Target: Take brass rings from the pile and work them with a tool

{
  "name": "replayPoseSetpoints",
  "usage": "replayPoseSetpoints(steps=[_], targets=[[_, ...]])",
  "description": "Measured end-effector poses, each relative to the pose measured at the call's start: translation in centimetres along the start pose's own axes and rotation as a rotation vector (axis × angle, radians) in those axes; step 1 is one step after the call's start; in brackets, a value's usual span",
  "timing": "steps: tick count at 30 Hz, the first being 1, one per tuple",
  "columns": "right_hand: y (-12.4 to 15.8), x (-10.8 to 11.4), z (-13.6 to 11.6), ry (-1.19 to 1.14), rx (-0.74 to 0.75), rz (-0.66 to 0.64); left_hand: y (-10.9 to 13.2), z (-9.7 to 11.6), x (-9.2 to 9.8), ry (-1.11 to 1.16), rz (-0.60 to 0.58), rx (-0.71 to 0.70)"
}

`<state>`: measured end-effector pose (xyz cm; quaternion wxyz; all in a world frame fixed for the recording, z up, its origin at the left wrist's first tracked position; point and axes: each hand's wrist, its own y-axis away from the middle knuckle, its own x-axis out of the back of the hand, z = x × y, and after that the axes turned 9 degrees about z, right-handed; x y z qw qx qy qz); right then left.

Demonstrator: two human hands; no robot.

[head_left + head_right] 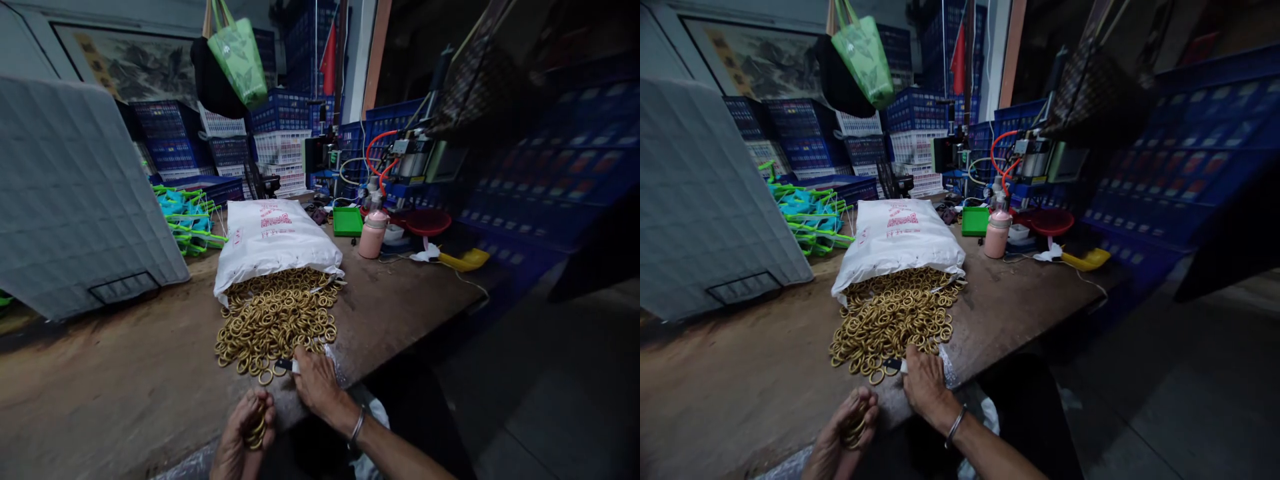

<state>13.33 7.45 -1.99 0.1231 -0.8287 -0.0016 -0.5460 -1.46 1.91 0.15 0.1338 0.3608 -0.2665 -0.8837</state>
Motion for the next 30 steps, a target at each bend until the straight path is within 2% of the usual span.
replayPoseSetpoints(steps=[5,8,12,18,23,27,28,30], targets=[[0.2,1.3,0.1,-0.169,0.108,-0.016,-0.6,-0.4,-0.2,-0.067,0.025,-0.034],[0.6,2.1,-0.3,-0.289,0.198,-0.019,-0.7,-0.8,-1.0,-0.172,0.003,-0.139],[1.0,2.8,-1.0,-0.356,0.239,-0.026,-1.2,-1.4,-1.2,-0.379,-0.016,-0.236],[1.1,2.8,-1.5,-0.612,0.081,-0.054,-1.4,-1.4,-0.2,-0.542,-0.02,-0.29],[0.8,2.0,-1.6,-0.795,-0.079,-0.119,-0.9,-1.5,-0.7,-0.642,0.089,-0.391],[0.8,1.5,-1.6,-0.864,-0.127,-0.191,-0.6,-1.6,-1.3,-0.665,0.1,-0.579],[0.7,1.5,-1.6,-0.868,-0.139,-0.196,-0.5,-1.6,-1.3,-0.666,0.094,-0.604],[0.7,1.4,-1.7,-0.872,-0.158,-0.186,-0.6,-1.6,-1.3,-0.654,0.088,-0.567]])
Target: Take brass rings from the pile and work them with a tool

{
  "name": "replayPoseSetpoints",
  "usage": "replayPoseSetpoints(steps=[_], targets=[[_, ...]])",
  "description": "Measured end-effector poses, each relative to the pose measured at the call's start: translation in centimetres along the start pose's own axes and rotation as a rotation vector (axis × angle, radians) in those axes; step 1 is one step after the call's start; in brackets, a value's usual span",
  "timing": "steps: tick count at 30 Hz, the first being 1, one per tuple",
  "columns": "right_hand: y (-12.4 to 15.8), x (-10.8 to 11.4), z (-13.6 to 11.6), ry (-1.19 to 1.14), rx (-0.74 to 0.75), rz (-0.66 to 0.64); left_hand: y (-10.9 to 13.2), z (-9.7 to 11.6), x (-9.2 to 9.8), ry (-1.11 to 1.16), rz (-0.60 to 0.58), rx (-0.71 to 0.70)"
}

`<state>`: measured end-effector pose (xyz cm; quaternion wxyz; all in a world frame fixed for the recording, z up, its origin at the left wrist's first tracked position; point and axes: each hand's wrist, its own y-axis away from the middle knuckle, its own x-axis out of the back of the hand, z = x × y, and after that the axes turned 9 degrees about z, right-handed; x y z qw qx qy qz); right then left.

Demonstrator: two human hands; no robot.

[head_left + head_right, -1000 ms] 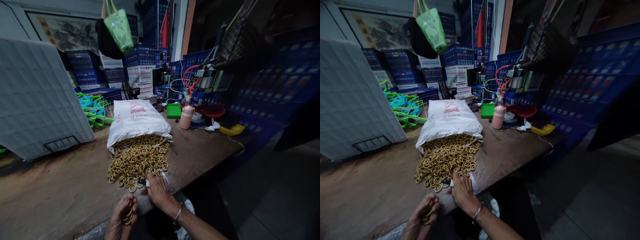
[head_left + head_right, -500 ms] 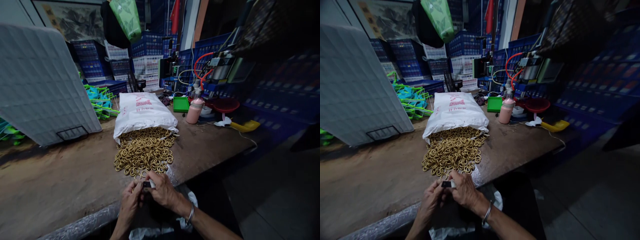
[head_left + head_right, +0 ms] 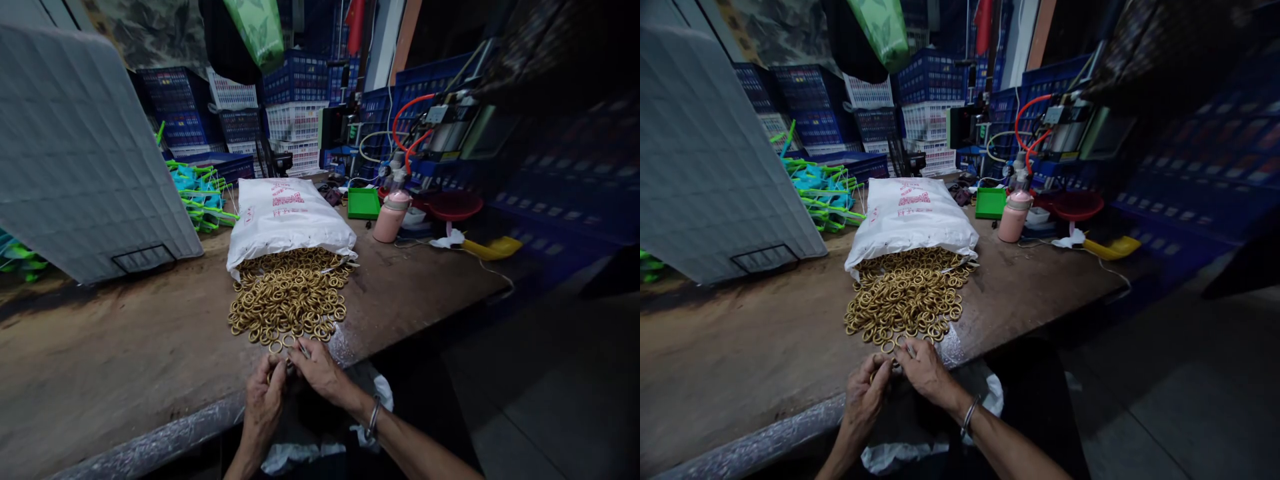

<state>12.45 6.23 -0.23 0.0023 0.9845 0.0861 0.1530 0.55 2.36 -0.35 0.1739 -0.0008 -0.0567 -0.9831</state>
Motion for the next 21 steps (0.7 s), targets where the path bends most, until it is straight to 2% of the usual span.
replayPoseSetpoints(steps=[4,6,11,18,21], targets=[[0.0,-0.2,-0.2,0.02,0.022,0.043,-0.2,-0.5,0.2,0.022,-0.09,0.215],[0.0,-0.3,-0.3,0.059,0.029,0.057,-0.3,-0.9,0.5,0.02,-0.139,0.263],[0.1,-0.3,-0.7,0.099,0.056,0.031,-0.1,-1.2,0.9,0.12,-0.203,0.29],[0.1,-0.3,-0.9,0.034,0.088,-0.009,0.6,0.4,0.8,0.261,-0.19,0.356],[0.1,-0.2,-0.6,0.114,0.116,0.032,0.7,0.2,0.8,0.289,-0.181,0.356]])
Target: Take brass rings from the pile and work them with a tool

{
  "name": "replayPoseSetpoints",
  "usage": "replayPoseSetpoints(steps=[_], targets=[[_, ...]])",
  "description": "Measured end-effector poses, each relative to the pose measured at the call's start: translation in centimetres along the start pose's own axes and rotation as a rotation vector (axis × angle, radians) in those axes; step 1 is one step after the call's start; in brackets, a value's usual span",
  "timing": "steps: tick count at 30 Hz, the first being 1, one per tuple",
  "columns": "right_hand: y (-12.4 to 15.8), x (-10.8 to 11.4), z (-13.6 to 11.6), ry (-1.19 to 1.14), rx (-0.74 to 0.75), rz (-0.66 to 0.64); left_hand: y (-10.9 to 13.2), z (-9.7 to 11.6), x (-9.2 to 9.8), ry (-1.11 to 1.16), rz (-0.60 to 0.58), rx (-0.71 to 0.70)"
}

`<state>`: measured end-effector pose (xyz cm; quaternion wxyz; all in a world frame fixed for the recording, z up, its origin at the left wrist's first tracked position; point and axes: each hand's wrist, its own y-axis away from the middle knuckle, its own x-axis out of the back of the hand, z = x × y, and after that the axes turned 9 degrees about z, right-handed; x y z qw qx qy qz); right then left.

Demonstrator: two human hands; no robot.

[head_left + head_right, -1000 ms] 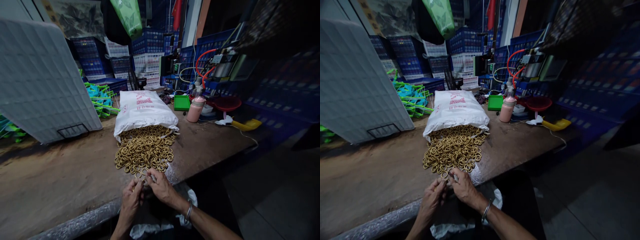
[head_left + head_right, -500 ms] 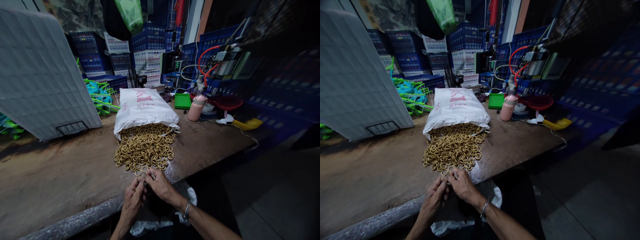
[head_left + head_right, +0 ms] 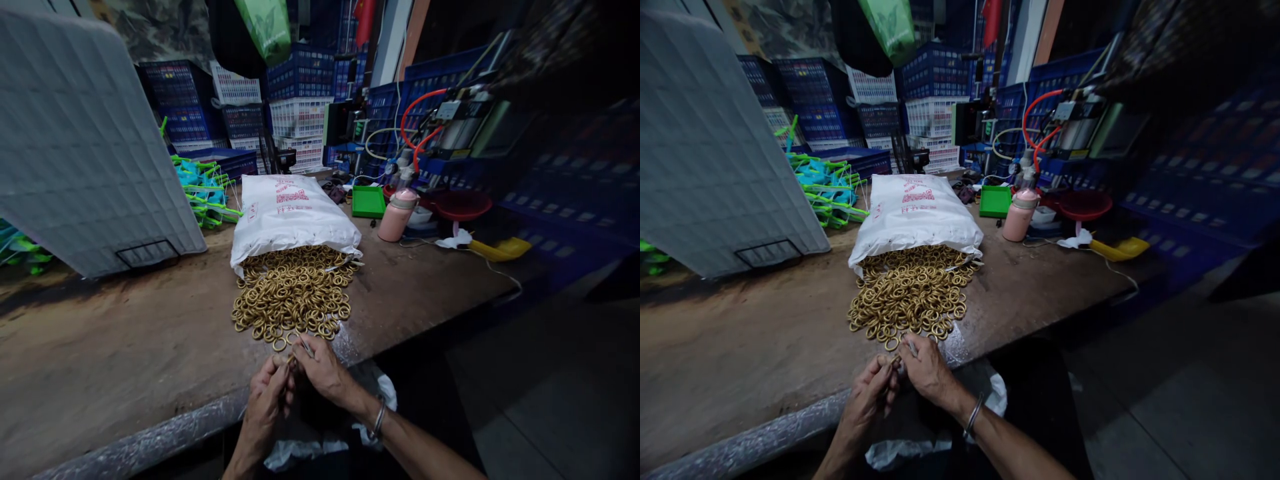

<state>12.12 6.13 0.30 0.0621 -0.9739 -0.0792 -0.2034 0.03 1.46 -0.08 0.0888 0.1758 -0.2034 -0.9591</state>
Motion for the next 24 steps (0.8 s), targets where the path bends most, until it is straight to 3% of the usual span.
replayPoseSetpoints(steps=[3,9,24], targets=[[0.3,0.1,0.6,0.189,0.088,-0.001,-0.3,-0.5,0.3,0.006,0.034,-0.004],[1.2,0.2,0.5,0.472,0.189,-0.125,-0.4,-0.5,0.4,-0.01,0.046,-0.06],[1.5,-0.4,0.6,0.582,0.175,-0.138,-0.2,-0.5,0.3,-0.13,0.117,-0.226]])
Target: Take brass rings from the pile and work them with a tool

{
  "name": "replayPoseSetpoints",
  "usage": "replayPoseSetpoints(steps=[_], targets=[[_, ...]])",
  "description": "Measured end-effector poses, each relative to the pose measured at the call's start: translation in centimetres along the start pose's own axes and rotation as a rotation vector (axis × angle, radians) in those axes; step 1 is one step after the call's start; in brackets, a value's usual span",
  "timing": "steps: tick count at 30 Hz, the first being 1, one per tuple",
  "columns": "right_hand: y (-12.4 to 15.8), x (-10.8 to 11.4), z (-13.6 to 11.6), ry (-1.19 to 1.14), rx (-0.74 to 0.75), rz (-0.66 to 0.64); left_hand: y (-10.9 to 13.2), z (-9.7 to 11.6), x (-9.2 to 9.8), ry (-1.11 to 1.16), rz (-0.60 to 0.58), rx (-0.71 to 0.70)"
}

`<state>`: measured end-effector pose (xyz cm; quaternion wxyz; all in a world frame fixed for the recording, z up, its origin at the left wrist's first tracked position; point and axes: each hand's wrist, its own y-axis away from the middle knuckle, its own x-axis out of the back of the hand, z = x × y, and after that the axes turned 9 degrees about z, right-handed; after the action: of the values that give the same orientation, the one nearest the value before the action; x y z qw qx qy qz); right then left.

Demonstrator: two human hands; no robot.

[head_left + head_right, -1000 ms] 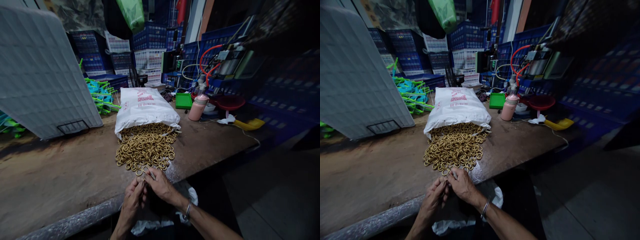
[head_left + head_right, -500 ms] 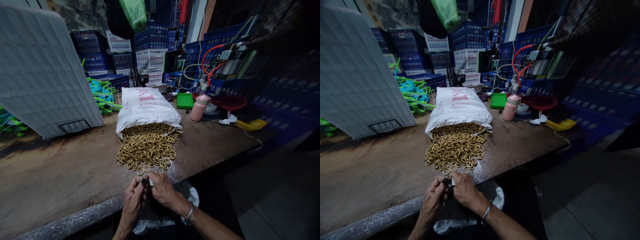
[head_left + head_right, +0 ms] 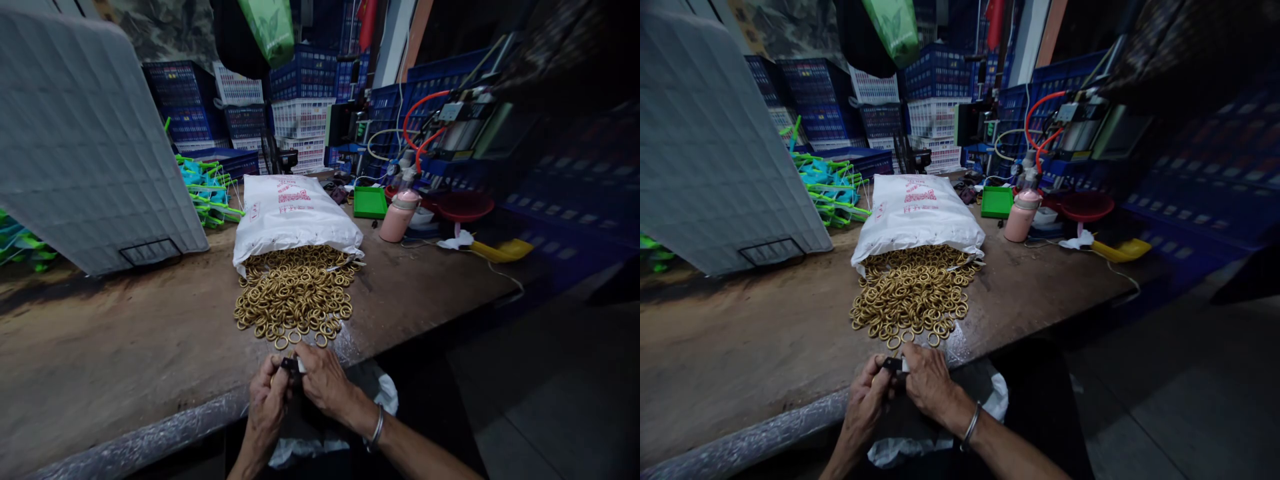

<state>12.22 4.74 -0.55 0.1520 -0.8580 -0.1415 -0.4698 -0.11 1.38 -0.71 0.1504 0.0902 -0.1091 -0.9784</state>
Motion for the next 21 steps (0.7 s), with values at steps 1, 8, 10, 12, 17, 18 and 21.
replayPoseSetpoints(steps=[1,8,10,12,17,18,21], targets=[[-0.1,0.2,0.0,0.008,-0.007,-0.019,0.2,0.1,0.0,-0.013,0.009,-0.026],[-0.7,-0.3,1.4,0.122,-0.055,0.017,2.5,1.5,0.0,0.105,-0.081,0.073],[-0.9,-1.0,1.4,0.121,-0.057,0.062,2.2,1.5,0.1,0.198,-0.07,0.217],[-1.3,-1.4,1.2,0.134,-0.051,0.105,1.7,1.2,0.5,0.267,-0.038,0.305],[-2.1,-1.8,0.4,0.245,-0.09,0.129,0.6,0.8,1.5,0.365,-0.007,0.313],[-2.2,-1.8,0.3,0.257,-0.087,0.129,0.5,0.9,1.5,0.377,-0.008,0.302],[-2.3,-2.0,0.4,0.267,-0.082,0.148,0.3,1.3,1.6,0.431,-0.015,0.297]])
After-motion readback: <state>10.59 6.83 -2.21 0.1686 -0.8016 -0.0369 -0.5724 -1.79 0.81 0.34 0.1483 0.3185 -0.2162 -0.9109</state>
